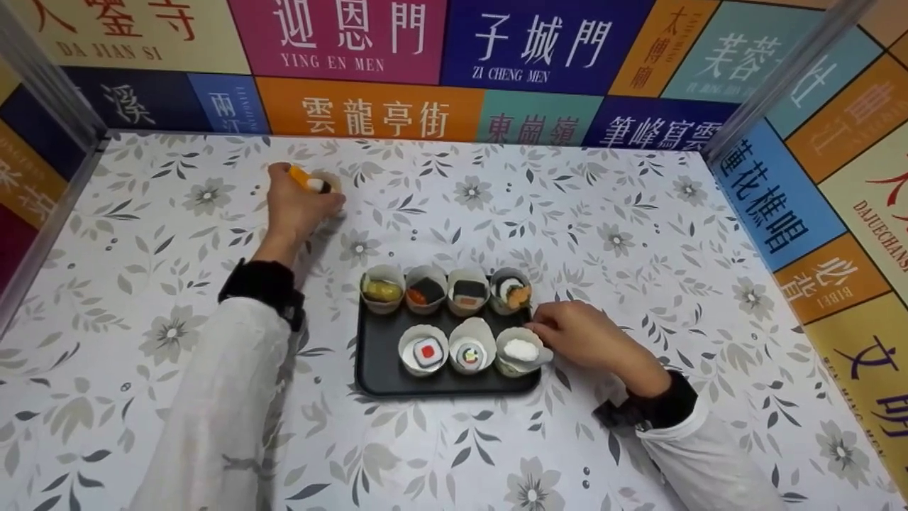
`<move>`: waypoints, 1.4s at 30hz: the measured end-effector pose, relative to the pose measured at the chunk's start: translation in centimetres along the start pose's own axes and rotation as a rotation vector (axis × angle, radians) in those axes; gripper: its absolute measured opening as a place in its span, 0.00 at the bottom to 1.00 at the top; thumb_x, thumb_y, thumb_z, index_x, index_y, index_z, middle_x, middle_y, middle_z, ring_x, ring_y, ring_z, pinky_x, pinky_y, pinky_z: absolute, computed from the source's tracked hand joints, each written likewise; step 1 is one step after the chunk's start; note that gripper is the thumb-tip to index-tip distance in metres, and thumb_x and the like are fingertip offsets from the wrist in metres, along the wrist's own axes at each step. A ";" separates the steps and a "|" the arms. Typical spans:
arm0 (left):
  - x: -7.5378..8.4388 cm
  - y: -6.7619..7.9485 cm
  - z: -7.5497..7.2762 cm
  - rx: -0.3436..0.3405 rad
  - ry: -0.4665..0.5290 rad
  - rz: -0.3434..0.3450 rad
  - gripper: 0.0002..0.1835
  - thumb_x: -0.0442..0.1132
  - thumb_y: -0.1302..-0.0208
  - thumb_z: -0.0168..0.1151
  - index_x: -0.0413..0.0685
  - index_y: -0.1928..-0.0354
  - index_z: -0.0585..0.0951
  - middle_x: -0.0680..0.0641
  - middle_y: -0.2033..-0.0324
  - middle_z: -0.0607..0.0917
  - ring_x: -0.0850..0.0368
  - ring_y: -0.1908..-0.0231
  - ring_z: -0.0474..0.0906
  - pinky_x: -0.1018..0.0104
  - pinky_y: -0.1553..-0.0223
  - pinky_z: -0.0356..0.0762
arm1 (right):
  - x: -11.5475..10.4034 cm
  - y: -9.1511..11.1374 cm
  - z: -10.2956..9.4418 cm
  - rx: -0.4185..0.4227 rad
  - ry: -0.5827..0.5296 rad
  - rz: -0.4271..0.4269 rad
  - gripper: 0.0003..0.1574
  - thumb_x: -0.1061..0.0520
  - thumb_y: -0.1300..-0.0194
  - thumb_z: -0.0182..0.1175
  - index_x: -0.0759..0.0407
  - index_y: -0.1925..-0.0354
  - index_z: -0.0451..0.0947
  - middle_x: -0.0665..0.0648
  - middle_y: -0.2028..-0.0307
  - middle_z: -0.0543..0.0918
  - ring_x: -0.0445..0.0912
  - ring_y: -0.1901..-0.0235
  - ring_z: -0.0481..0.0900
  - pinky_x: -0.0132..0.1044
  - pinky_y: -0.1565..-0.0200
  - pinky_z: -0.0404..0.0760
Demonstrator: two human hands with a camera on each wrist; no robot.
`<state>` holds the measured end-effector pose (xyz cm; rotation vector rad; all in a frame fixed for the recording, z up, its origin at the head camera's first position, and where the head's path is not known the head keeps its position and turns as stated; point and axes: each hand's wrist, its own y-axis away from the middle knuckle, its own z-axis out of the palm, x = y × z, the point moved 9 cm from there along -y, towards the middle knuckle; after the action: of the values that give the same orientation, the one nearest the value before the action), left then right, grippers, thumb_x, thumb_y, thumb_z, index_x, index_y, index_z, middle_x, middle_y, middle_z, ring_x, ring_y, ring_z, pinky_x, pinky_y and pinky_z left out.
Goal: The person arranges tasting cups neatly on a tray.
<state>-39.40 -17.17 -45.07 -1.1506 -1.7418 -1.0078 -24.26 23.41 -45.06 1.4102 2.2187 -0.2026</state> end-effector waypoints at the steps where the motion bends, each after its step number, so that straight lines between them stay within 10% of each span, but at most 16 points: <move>1: 0.0 0.0 0.1 -0.006 -0.001 -0.007 0.57 0.38 0.44 0.76 0.42 0.20 0.48 0.36 0.24 0.61 0.48 0.26 0.62 0.60 0.32 0.69 | 0.0 0.0 0.0 0.001 0.000 0.001 0.13 0.53 0.26 0.63 0.52 0.70 0.81 0.44 0.78 0.75 0.42 0.75 0.73 0.41 0.68 0.73; 19: -0.3 -0.1 0.2 -0.023 -0.037 -0.045 0.46 0.30 0.46 0.70 0.42 0.25 0.59 0.39 0.31 0.71 0.49 0.33 0.67 0.60 0.31 0.67 | 0.0 0.2 -0.2 0.005 0.005 -0.004 0.14 0.54 0.26 0.63 0.53 0.71 0.80 0.44 0.79 0.73 0.41 0.76 0.71 0.40 0.68 0.71; 34: -0.3 0.3 -0.2 -0.036 -0.011 -0.042 0.45 0.30 0.43 0.68 0.41 0.24 0.58 0.37 0.33 0.71 0.46 0.44 0.75 0.59 0.51 0.82 | -0.1 0.1 -0.1 0.001 0.009 0.004 0.14 0.53 0.26 0.63 0.52 0.71 0.79 0.45 0.78 0.75 0.42 0.75 0.73 0.41 0.68 0.72; 42: -0.1 0.4 -0.4 -0.010 -0.086 0.020 0.43 0.31 0.45 0.67 0.37 0.27 0.60 0.35 0.36 0.72 0.45 0.41 0.73 0.58 0.41 0.76 | -0.1 0.2 -0.2 0.013 0.008 -0.006 0.16 0.52 0.25 0.62 0.51 0.73 0.78 0.44 0.79 0.73 0.41 0.76 0.71 0.40 0.69 0.71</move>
<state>-38.94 -17.45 -44.91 -1.2312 -1.7907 -0.9688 -24.12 23.49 -44.85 1.4134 2.2321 -0.2137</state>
